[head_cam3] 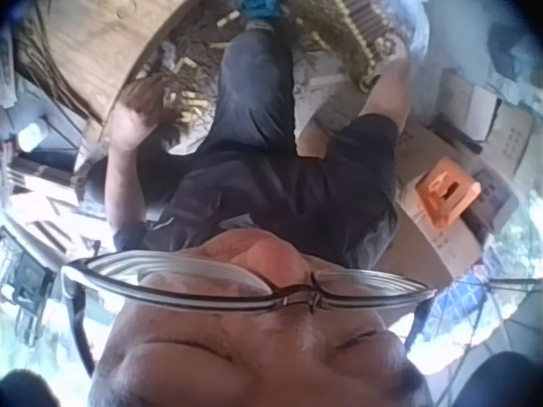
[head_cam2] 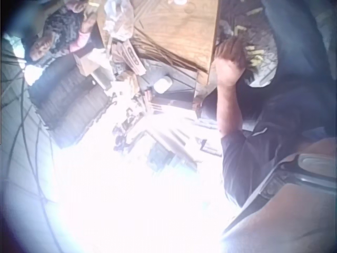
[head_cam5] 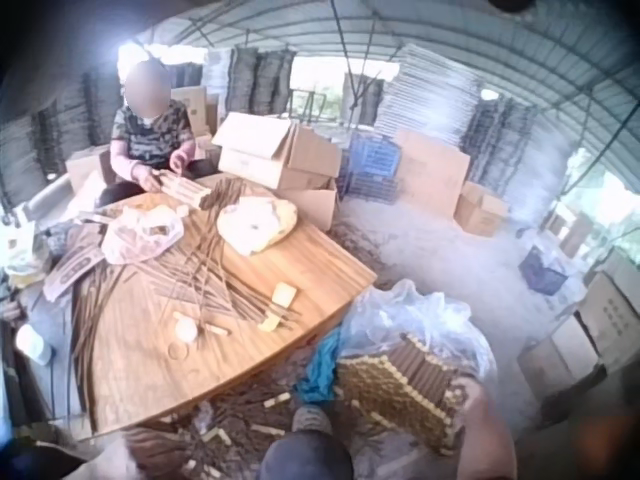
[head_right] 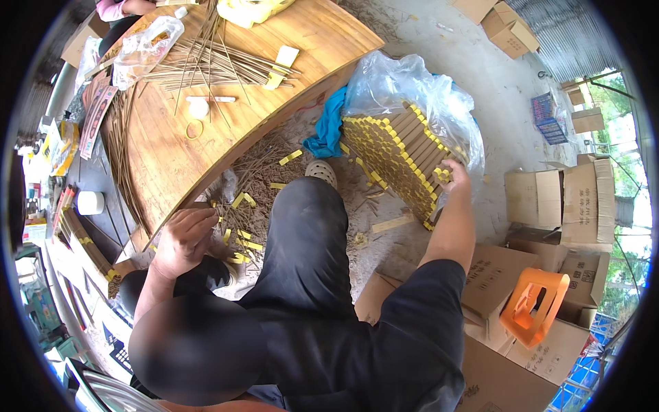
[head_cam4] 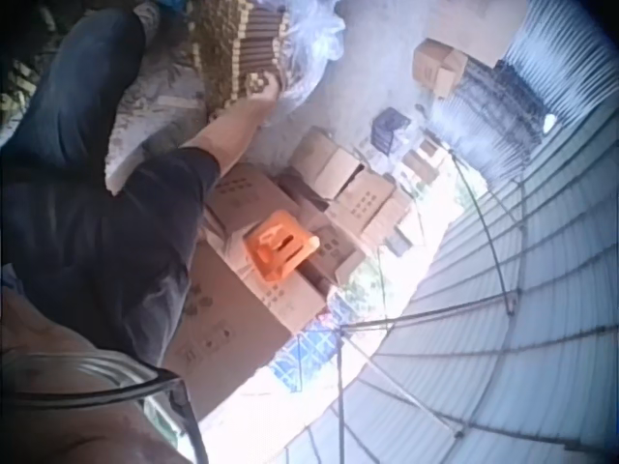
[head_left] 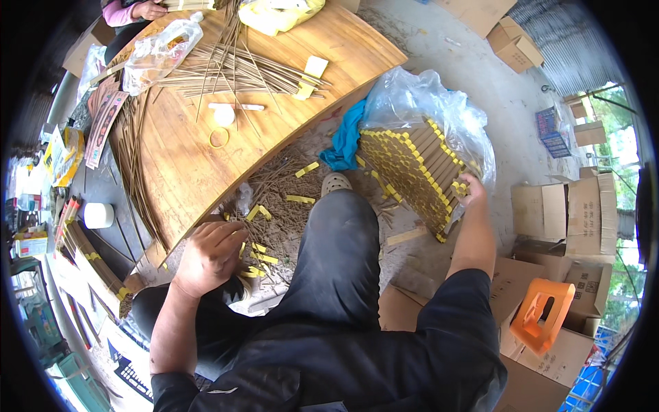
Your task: The person gathers thin wooden sticks, aligns them into bundles, and secures them with yellow tape. They then wrap each bundle with a printed paper label and place the finished bundles on the table.
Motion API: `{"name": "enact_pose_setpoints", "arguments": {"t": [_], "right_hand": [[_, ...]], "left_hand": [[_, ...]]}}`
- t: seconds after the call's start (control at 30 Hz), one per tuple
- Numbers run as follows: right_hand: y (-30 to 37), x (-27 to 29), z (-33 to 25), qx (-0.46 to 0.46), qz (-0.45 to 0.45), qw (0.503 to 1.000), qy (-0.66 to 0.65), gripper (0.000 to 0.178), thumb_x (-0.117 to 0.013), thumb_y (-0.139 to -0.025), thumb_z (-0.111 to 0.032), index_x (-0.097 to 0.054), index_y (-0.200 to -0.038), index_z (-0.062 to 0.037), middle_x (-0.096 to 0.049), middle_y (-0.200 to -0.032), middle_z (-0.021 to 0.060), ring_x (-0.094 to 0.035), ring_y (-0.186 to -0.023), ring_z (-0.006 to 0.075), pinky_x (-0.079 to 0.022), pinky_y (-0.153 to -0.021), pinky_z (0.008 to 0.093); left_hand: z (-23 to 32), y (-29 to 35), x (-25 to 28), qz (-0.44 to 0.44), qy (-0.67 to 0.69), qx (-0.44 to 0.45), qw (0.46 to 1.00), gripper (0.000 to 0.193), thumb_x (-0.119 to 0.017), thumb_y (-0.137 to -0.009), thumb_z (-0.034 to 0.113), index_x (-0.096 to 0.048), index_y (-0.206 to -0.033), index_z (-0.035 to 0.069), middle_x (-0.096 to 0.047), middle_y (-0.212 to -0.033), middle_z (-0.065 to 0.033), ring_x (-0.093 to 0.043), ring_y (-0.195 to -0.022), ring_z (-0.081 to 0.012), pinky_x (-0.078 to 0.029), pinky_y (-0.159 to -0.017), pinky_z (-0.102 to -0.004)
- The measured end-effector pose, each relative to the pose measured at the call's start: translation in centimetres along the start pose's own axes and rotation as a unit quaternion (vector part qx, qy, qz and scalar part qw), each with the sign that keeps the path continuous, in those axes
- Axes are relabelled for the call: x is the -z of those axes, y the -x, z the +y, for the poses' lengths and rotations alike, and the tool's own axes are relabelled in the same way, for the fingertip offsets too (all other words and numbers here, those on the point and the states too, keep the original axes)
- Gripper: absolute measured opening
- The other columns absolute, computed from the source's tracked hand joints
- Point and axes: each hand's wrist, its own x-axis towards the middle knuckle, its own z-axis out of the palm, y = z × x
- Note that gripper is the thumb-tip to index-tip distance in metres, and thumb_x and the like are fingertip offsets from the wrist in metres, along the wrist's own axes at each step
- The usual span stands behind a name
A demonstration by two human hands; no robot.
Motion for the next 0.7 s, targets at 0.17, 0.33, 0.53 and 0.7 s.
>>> {"name": "enact_pose_setpoints", "arguments": {"t": [0.17, 0.33, 0.53, 0.7], "right_hand": [[4.0, 2.4, 2.2, 0.027, -0.086, 0.987, -0.135, 0.044, -0.077, -0.082, -0.01, -0.057, -0.121, -0.0033, -0.065, -0.107, 0.0133, -0.067, -0.094, 0.0289, -0.061, -0.086, 0.0427], [14.3, -1.0, 9.1, 0.061, -0.126, 0.984, -0.112, 0.046, -0.075, -0.084, -0.009, -0.056, -0.124, 0.0001, -0.064, -0.113, 0.0124, -0.067, -0.094, 0.0274, -0.06, -0.078, 0.0392], [24.9, -3.5, 17.5, 0.084, -0.303, 0.939, -0.136, 0.045, -0.071, -0.082, -0.006, -0.057, -0.125, -0.0036, -0.067, -0.102, 0.0123, -0.067, -0.087, 0.0268, -0.057, -0.075, 0.0423], [35.5, -9.9, 8.7, 0.221, -0.462, 0.859, 0.0, 0.068, -0.07, -0.075, -0.003, -0.044, -0.138, -0.0039, -0.059, -0.113, 0.0159, -0.063, -0.089, 0.0251, -0.059, -0.074, 0.0408]], "left_hand": [[1.1, 0.0, 0.5, 0.014, 0.019, -0.024, 0.999, 0.031, -0.072, -0.075, -0.002, -0.071, -0.106, 0.001, -0.072, -0.109, -0.0132, -0.071, -0.095, -0.0304, -0.057, -0.085, -0.0405], [1.9, 1.4, 1.1, 0.036, 0.036, -0.044, 0.998, 0.03, -0.073, -0.076, 0.001, -0.072, -0.106, 0.0, -0.073, -0.108, -0.0128, -0.071, -0.092, -0.0301, -0.057, -0.081, -0.0402], [-0.1, 3.5, 0.5, 0.061, 0.064, -0.053, 0.995, 0.023, -0.074, -0.082, 0.002, -0.073, -0.105, 0.001, -0.073, -0.109, -0.0159, -0.072, -0.095, -0.0324, -0.058, -0.084, -0.0418], [-2.3, 3.8, -0.8, 0.124, 0.129, -0.007, 0.984, 0.025, -0.071, -0.088, 0.005, -0.072, -0.113, 0.0, -0.074, -0.112, -0.018, -0.071, -0.102, -0.0339, -0.058, -0.093, -0.0414]]}}
